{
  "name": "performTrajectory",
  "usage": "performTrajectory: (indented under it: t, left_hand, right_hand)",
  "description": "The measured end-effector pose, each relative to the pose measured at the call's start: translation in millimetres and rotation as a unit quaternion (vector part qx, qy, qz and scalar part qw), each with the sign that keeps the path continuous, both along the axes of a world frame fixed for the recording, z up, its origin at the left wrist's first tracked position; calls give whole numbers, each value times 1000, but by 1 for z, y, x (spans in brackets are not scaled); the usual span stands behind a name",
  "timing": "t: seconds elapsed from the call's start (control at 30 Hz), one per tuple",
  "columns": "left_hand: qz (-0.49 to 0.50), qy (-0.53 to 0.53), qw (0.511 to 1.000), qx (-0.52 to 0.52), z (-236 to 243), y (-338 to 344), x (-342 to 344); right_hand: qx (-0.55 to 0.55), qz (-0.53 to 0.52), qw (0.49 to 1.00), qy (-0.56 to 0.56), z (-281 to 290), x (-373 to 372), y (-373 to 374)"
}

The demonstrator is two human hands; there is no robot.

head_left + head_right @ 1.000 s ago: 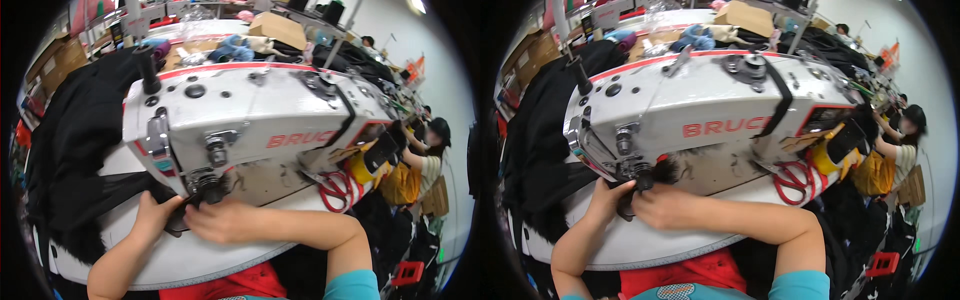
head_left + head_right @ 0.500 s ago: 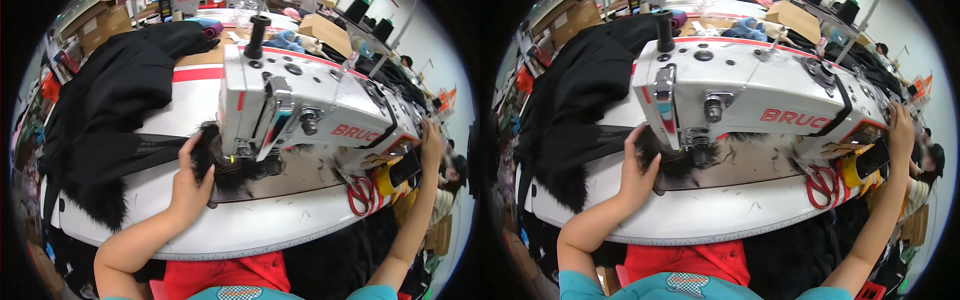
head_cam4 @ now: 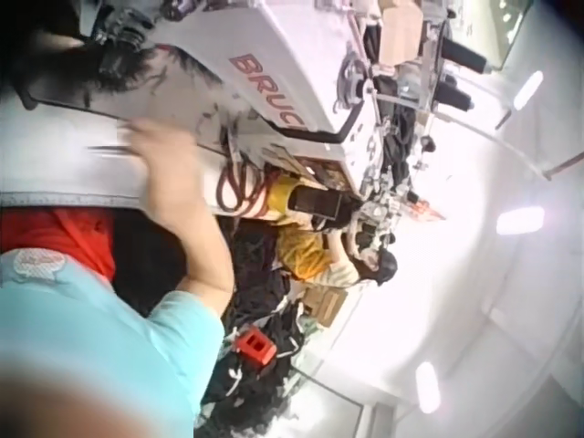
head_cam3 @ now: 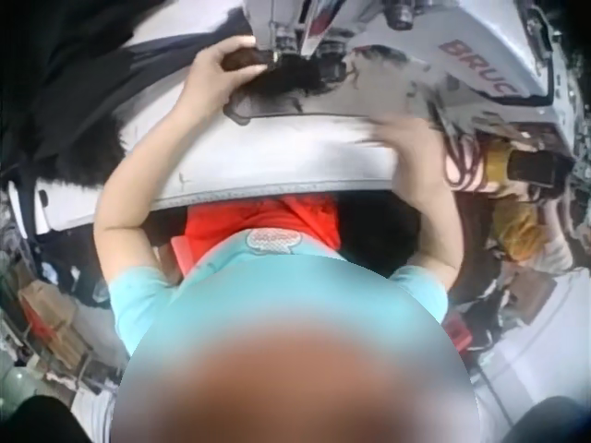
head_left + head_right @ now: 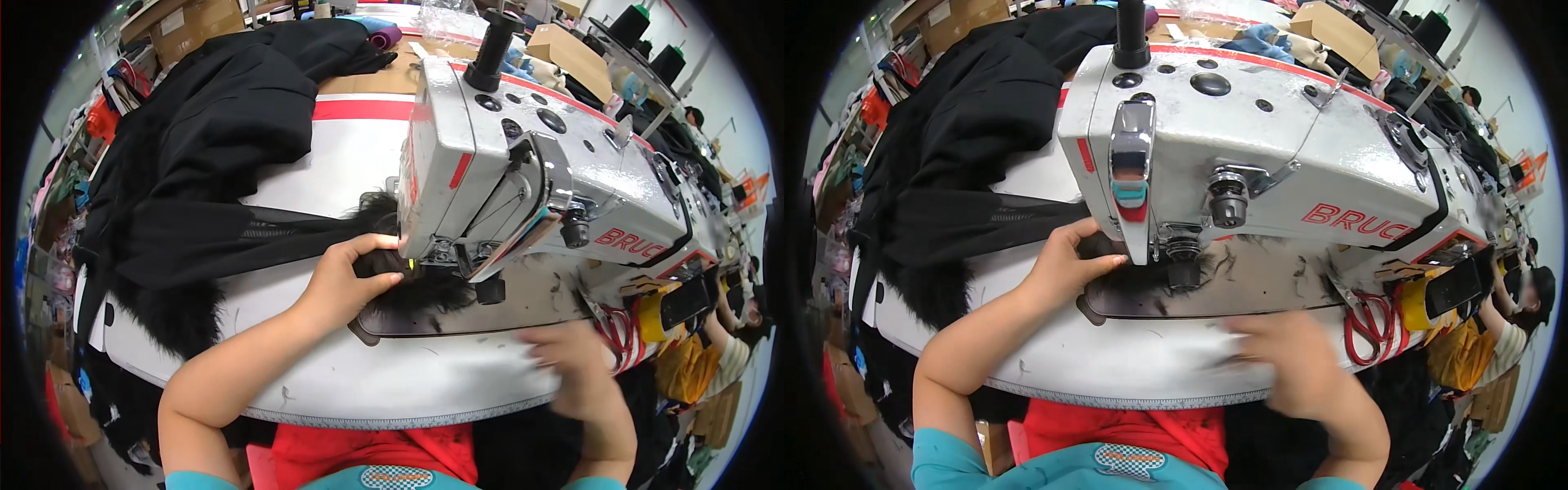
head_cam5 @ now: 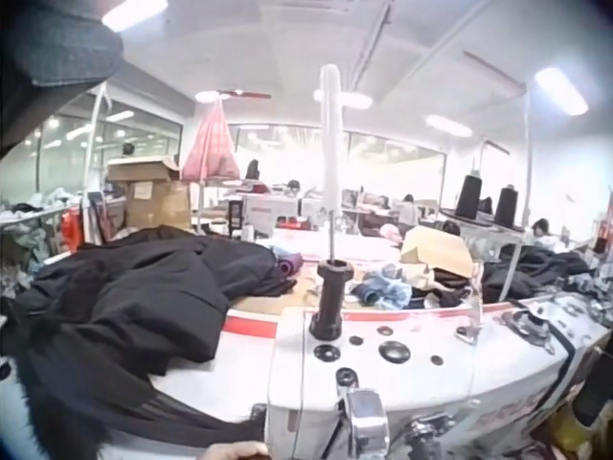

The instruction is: Sewing a black fur trim onto the edge of a garment piece using an industrial sewing machine.

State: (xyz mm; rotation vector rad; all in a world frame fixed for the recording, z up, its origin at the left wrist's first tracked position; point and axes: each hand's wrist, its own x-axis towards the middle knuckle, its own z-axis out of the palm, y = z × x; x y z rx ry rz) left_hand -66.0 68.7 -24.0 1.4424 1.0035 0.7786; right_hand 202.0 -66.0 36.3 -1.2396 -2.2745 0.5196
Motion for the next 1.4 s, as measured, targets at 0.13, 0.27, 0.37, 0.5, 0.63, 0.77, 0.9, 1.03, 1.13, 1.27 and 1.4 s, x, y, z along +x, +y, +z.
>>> performTrajectory:
  t: [0.13,0.27,0.37,0.5,0.63,0.77,0.9,1.03,1.13,1.27,1.4]
  left_hand:
    - [-17,24,998,-54,4,1,-2]
    - [5,-8,995,-97,7,4,-5]
    - [15,-32,995,-91,4,4,-6]
    - [-3,-36,995,-89,1,8,-8]
    - [-33,1,996,-83,3,10,-10]
    - [-48,7,994,-101,7,10,-11]
    - [-39,2,993,-113,7,9,-10]
    - [-38,-18,991,-128,8,9,-9]
    - [-25,-23,989,-146,10,8,-9]
    - [-9,26,993,-116,10,7,-8]
    - [-25,19,994,-108,8,8,-9]
  right_hand:
    - [78,106,991,-30,-29,-64,60]
    - [113,44,989,-79,-67,-75,83]
    - [57,42,992,-102,-83,-69,85]
    - [75,16,997,-11,-82,-70,83]
    - [117,-63,990,-55,-72,-73,80]
    - [126,-68,978,-153,-67,-75,84]
    - [20,-49,979,-197,-71,-72,84]
    - [58,-72,979,-181,-87,-71,84]
    - [201,-70,963,-163,-92,-77,86]
    - [338,35,921,-191,-55,-71,74]
    - [393,119,897,-166,-31,-67,68]
